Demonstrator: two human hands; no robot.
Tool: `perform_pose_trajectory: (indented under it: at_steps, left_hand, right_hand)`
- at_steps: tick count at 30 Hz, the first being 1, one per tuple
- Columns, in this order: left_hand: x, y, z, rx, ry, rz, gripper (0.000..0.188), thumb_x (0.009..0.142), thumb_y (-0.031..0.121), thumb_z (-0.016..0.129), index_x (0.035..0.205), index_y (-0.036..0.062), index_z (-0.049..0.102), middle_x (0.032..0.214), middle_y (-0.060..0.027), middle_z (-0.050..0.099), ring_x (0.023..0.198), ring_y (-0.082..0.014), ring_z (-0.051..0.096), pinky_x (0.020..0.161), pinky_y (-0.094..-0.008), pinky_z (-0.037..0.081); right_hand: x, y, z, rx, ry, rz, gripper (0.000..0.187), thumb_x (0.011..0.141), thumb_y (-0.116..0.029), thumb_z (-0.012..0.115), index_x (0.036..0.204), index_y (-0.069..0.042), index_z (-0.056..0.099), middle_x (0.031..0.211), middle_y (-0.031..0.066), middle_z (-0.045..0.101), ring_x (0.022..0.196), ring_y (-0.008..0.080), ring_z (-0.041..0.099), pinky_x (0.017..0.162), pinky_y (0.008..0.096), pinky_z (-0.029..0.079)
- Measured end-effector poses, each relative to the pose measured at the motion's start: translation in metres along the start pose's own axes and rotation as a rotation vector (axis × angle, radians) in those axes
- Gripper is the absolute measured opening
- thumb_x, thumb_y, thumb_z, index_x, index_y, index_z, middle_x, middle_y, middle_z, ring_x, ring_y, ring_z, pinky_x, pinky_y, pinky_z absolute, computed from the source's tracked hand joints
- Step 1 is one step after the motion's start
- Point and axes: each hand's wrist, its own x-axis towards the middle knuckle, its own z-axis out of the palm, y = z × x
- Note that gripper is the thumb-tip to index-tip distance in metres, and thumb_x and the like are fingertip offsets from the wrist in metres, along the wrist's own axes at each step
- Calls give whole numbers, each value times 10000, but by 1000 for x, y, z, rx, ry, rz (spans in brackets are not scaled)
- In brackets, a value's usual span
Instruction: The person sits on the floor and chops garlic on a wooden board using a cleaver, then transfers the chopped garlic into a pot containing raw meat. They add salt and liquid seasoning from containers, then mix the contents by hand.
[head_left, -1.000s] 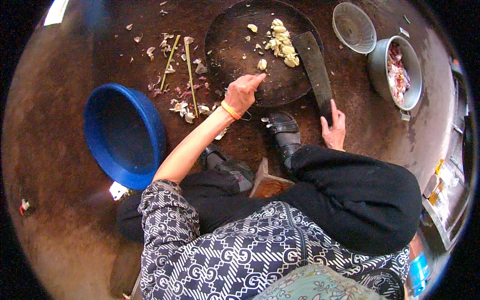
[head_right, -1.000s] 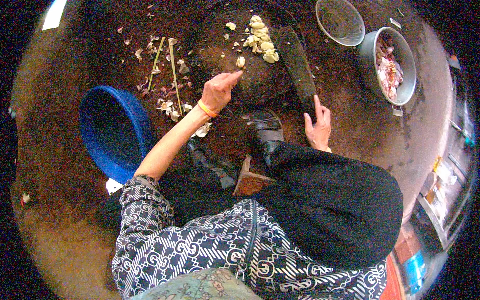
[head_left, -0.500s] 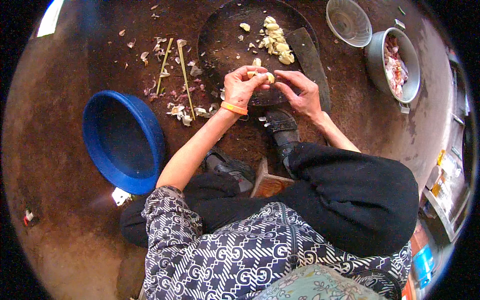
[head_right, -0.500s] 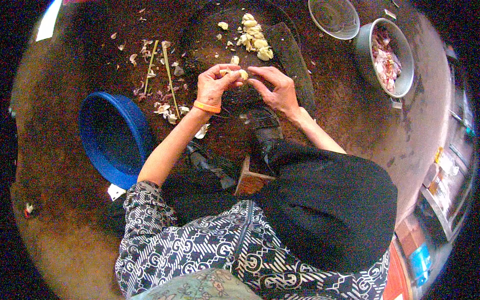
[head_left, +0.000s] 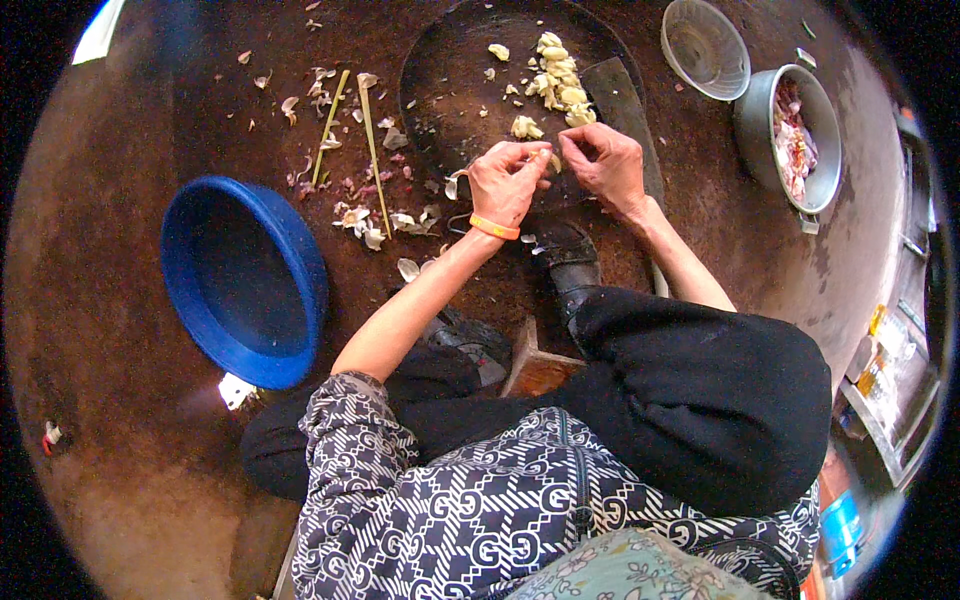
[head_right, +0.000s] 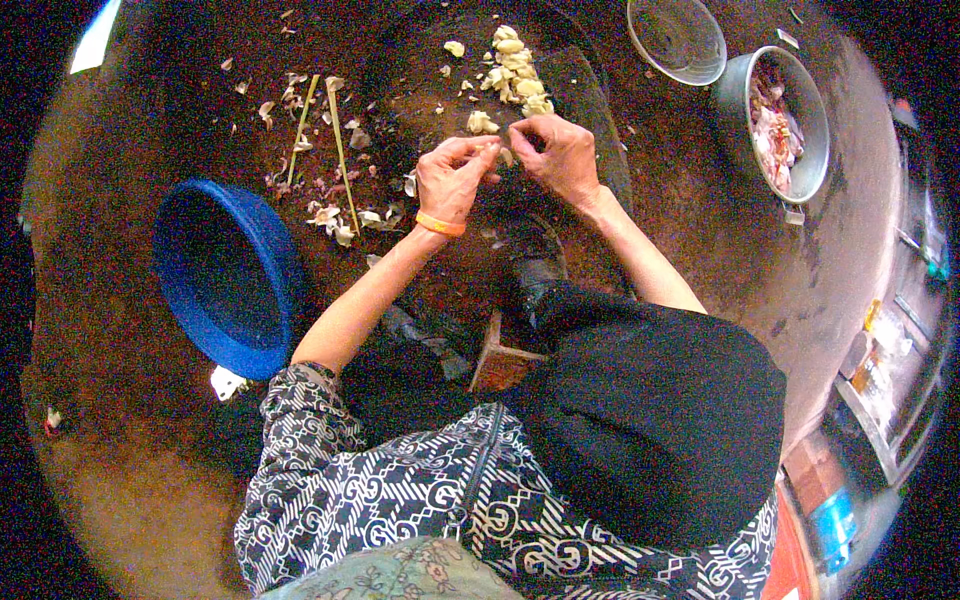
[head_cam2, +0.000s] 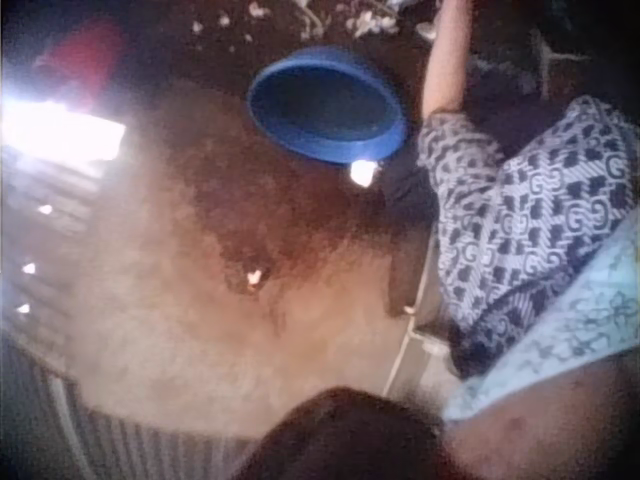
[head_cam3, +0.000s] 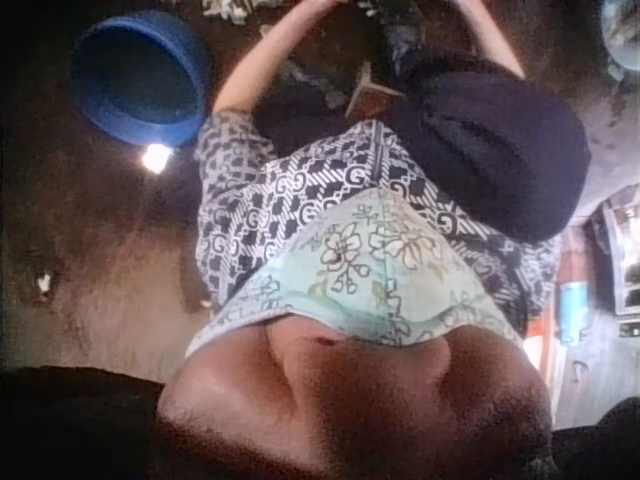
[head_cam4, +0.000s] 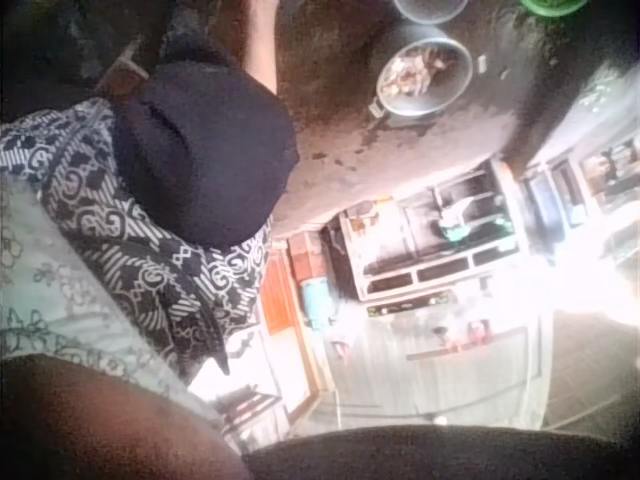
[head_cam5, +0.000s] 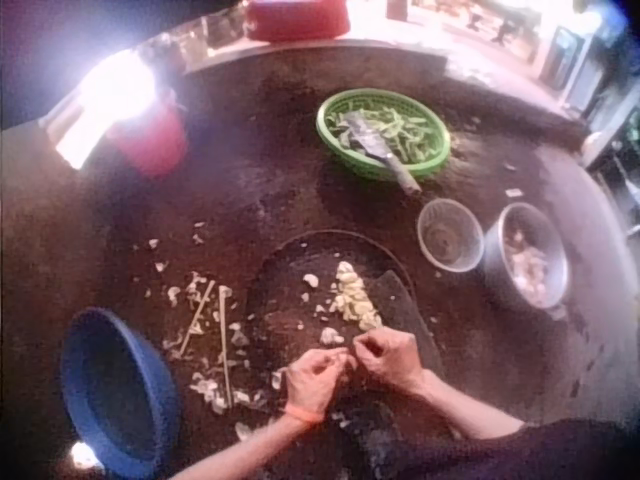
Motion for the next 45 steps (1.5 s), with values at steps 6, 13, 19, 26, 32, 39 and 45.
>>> perform_pose_trajectory:
  at_steps: [6,13,19,26,32,39,45]
  left_hand:
    - [26,-6,-21,-146,164,31,112,910,65,639,901,-40,679,814,-111,705,659,-143,684,588,-258,567]
    - [86,28,-148,1158,871,629,399,668,69,667,1066,86,691,1124,-144,627,1098,-304,560,967,-454,427]
    - [78,13,-100,858,414,647,310,717,133,687,1025,99,702,1020,-103,668,993,-286,600,897,-403,452]
    - [62,-17,-17,871,50,484,339,749,257,777,1053,128,704,861,-79,651,747,-251,655,667,-371,529]
    - [75,-21,-2,907,-65,535,180,787,257,734,955,192,722,851,-79,624,755,-287,651,662,-404,538]
    - [81,-20,4,978,-80,531,84,810,215,693,845,139,701,852,-81,634,776,-294,660,664,-404,546]
    - [79,-1,-10,750,-70,596,132,834,207,678,819,76,675,820,-122,656,748,-319,661,656,-410,536]
  right_hand:
    - [17,7,3,-15,9,-83,204,821,-104,715,1023,-91,699,986,113,684,873,261,684,746,339,549]
    - [30,13,37,-40,-178,-358,276,833,-173,708,1101,-127,662,935,92,624,849,299,641,748,375,541]
    - [26,27,41,-35,-139,-102,186,818,-136,708,996,-93,680,940,126,658,877,305,660,770,374,538]
    - [26,40,11,207,-90,227,160,910,-126,647,1012,-5,674,811,44,700,703,77,633,642,248,515]
    - [31,37,4,69,-33,205,197,903,-154,668,1061,-48,719,861,52,718,706,73,629,650,238,514]
    - [28,33,-5,2,25,85,163,836,-151,706,974,-67,728,933,134,711,840,266,699,748,339,548]
    - [14,35,-17,54,116,103,141,849,-132,691,973,-75,727,925,119,710,840,247,697,743,326,542]
